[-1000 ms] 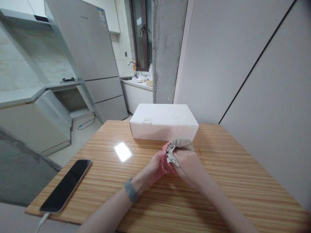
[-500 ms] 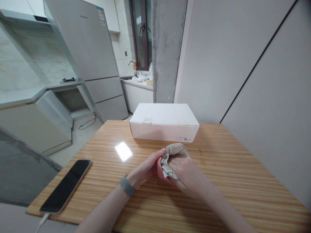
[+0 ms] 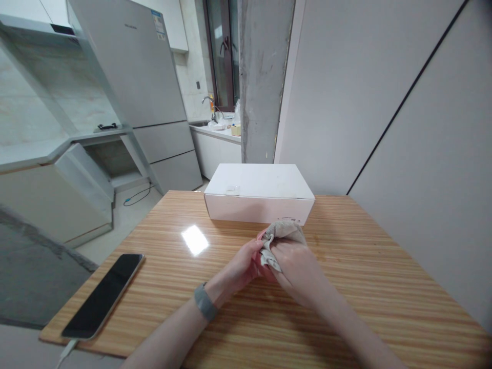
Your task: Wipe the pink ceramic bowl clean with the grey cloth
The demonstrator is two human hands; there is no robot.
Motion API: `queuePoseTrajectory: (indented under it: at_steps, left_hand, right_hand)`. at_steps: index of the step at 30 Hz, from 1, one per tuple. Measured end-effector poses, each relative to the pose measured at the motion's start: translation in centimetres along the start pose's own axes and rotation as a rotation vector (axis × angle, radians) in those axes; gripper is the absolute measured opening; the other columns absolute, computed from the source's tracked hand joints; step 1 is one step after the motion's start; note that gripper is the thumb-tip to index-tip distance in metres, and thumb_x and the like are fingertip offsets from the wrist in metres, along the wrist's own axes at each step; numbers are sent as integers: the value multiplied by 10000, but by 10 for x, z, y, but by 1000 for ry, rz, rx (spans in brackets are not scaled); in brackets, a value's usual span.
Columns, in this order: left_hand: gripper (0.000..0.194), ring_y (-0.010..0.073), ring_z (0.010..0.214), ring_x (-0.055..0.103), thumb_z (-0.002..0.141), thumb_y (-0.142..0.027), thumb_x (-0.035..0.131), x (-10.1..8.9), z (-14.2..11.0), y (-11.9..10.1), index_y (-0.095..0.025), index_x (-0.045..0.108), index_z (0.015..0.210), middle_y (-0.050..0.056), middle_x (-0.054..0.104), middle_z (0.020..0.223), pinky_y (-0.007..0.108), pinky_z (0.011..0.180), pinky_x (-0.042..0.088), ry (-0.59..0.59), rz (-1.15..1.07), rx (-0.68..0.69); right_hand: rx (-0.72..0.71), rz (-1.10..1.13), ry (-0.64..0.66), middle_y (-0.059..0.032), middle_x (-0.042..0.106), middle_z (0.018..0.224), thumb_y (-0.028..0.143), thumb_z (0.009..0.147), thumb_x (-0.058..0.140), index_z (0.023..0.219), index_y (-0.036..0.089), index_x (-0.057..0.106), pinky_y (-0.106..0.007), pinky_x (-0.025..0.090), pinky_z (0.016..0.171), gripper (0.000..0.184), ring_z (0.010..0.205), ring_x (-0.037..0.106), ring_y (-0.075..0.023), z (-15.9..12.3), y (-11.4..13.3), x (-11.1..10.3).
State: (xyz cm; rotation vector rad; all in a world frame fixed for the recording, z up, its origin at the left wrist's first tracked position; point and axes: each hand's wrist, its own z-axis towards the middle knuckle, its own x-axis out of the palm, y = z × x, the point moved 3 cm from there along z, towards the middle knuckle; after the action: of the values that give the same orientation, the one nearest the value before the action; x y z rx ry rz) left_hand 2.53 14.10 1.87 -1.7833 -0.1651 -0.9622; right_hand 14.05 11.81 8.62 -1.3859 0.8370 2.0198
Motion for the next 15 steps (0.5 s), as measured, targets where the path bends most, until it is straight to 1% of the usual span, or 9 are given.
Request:
queuePoseTrajectory:
  at_steps: [2, 4, 6, 7, 9, 11, 13, 15]
  left_hand:
    - [384, 134, 599, 587, 784, -419, 648, 1, -1, 0, -225, 624, 1114, -5, 664, 784, 240, 551, 477, 19, -14, -25]
    - [427, 151, 613, 600, 795, -529, 599, 0, -2, -1, -181, 657, 1036, 26, 681, 783, 250, 553, 477, 4, 1, -71]
    - [509, 180, 678, 629, 809, -608, 543, -2, -3, -4, -146, 680, 974, 64, 699, 805, 266, 599, 484, -5, 21, -93]
    - [519, 194, 734, 643, 817, -609, 538, -3, -3, -6, -137, 687, 971, 77, 708, 833, 276, 651, 490, -9, 28, -88]
    - [464, 207, 846, 650, 820, -549, 587, -4, -5, -10, -127, 698, 977, 88, 721, 894, 288, 778, 480, -32, 35, -84]
    - [411, 210, 898, 642, 804, -491, 643, -6, -6, -13, -118, 708, 965, 96, 724, 929, 295, 848, 455, -79, 51, -108]
    - [387, 214, 875, 637, 782, -466, 681, -7, -8, -15, -111, 711, 934, 99, 723, 915, 307, 836, 450, -108, 89, -123]
    - [379, 210, 822, 631, 767, -464, 702, -7, -9, -17, -112, 707, 907, 92, 717, 875, 310, 790, 450, -111, 131, -86]
  right_hand:
    - [0, -9, -1, -93, 701, 891, 252, 951, 385, 867, 173, 630, -330, 394, 768, 271, 822, 620, -222, 0, 1, -2]
    - [-27, 3, 13, -70, 697, 848, 246, 958, 373, 826, 186, 614, -322, 387, 740, 281, 774, 613, -206, 0, 2, -5]
    - [-73, 32, 26, -58, 693, 829, 233, 954, 372, 798, 193, 595, -316, 384, 737, 276, 755, 605, -197, -1, 5, -6]
    - [-97, 50, 29, -57, 692, 832, 230, 948, 380, 795, 193, 588, -313, 384, 742, 261, 759, 602, -196, -2, 6, -6]
    - [-145, 89, 32, -53, 691, 838, 230, 931, 403, 798, 196, 579, -310, 383, 745, 223, 760, 593, -194, -3, 9, -6]
    - [-182, 121, 35, -45, 687, 839, 233, 914, 428, 803, 203, 575, -308, 381, 745, 186, 757, 585, -193, -3, 11, -4]
    - [-191, 145, 34, -42, 683, 840, 226, 898, 442, 812, 207, 574, -306, 380, 739, 158, 758, 581, -193, -4, 12, -3]
    - [-181, 160, 27, -48, 681, 847, 224, 888, 448, 820, 205, 574, -306, 383, 737, 145, 764, 580, -197, -4, 12, -3]
